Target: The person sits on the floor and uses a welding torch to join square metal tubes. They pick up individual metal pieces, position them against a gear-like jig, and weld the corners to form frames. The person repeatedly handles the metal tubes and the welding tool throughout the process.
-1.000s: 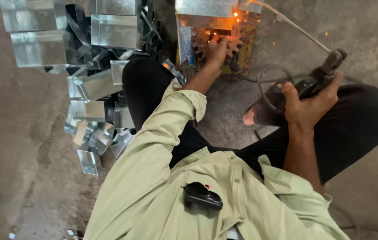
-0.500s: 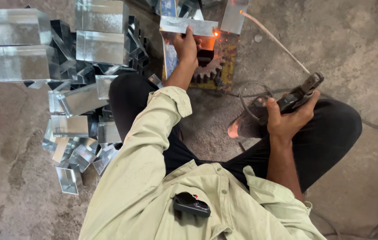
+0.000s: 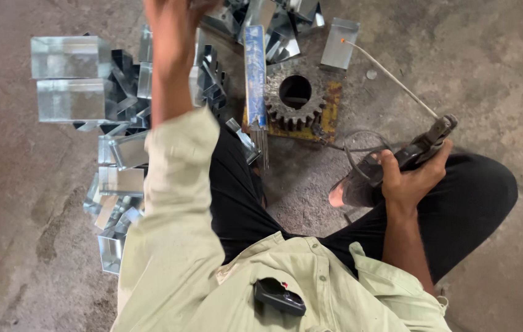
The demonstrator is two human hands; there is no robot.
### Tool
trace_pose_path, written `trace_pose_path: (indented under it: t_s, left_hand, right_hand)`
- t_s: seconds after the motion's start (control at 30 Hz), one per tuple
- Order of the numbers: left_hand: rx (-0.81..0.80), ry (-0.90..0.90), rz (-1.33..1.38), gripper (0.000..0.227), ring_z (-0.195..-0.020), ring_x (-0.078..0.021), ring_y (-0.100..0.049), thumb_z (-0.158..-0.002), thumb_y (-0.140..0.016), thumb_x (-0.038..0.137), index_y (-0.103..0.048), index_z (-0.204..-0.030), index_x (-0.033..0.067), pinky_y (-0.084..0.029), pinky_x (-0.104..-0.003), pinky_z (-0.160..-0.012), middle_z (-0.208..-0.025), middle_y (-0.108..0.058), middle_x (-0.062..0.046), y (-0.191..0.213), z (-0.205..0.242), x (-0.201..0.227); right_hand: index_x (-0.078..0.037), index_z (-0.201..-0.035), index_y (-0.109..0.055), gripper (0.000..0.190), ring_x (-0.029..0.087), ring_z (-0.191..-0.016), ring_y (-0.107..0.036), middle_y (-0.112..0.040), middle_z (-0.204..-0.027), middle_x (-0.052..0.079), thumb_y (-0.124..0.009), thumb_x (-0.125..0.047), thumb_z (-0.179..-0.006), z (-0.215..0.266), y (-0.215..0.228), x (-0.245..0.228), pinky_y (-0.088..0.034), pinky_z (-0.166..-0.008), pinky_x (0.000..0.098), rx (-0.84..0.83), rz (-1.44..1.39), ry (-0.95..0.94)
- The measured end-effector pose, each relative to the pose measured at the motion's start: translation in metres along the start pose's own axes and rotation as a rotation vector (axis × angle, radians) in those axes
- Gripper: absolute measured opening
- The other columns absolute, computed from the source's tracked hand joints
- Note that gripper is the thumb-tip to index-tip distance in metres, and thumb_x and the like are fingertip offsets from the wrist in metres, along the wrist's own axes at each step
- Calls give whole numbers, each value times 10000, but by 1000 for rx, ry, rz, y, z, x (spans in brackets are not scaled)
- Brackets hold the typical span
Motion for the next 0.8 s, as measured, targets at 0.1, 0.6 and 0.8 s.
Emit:
trace_pose_path:
  t_s: [0.1,0.6,0.8]
  left_hand:
    - [116,58,-115,294,-842,-113,-697,-1021,-699,262,-729,-1219,47,-580,-279,-696,-994,-704,-23,92,84,-21]
    - [617,690,-939,476,-931,-298,-712,-828,-794,319,-668,-1172,15,-548,-421,-833,-968,-745,-160,305,475,-189]
    - [545,452,-1164,400,-1045,-386,-645,-844,-716,198,-666,-1227,96,-529,-482,-863,-1126,-666,-169,257,410,-194]
  right_hand:
    - [96,-1292,-455,597,200,-737,-675,-651,-842,82,-826,-171,-908,4,-2,3,-540,-737,306,-12,0,-22]
    - [130,-1252,-487,504,192,-785,-567,-584,-1070,131,-652,10,-791,3,-29,75,-519,-697,333,-60,-53,54]
    - [119,-1226,-497,484,191,-781,-603,-598,-1003,100,-646,21,-776,-2,-30,78,-524,-691,329,-65,-9,103]
Point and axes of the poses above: each hand's wrist, its own z-axis away from the middle knuckle, its own y-axis out of the back of the hand, x = y × z, the point moved 3 cm from there along -z, towards the middle knuckle
